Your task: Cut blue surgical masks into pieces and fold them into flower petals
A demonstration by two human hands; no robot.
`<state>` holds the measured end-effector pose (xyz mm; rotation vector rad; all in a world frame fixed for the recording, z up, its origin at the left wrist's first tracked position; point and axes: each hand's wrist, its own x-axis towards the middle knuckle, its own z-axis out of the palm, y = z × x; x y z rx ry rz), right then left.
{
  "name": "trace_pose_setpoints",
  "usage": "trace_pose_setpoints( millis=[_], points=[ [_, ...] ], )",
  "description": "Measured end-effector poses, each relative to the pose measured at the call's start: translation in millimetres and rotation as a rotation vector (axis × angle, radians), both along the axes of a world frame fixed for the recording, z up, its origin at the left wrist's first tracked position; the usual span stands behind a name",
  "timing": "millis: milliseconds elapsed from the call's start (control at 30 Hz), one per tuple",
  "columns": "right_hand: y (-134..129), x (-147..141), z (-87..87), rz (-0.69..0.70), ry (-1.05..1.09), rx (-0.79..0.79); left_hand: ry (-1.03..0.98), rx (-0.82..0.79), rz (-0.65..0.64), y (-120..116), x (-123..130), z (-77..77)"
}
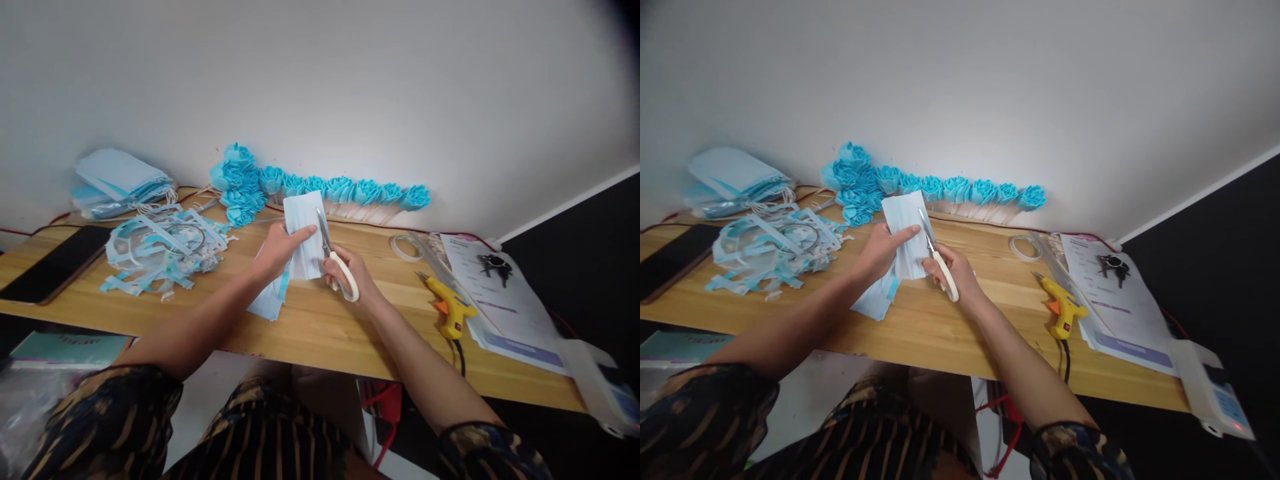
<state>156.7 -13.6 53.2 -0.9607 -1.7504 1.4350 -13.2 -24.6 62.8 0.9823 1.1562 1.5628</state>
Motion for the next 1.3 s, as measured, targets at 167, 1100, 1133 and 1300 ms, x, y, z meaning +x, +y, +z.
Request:
trace_pose_setpoints(
  millis=[167, 1100, 1133, 1300],
  points=[
    [-0.7, -0.5, 2.6, -0.013, -0.009, -0.01, -0.026, 0.008, -0.009, 1.4, 1.0, -3.6],
    [1.0, -0.3, -6.2, -0.062, 0.031, -0.032, 0.012, -0.003, -0.01, -1.2, 0.3, -2.4],
    [0.9, -0.2, -6.1, -0.061, 0.03, -0.032, 0.009, -0.004, -0.008, -1.3, 0.5, -2.1],
    [1.5, 0.2, -6.4, -0.07, 0.016, -0.024, 0.006, 0.001, -0.007, -0.3, 0.5, -2.8]
  ],
)
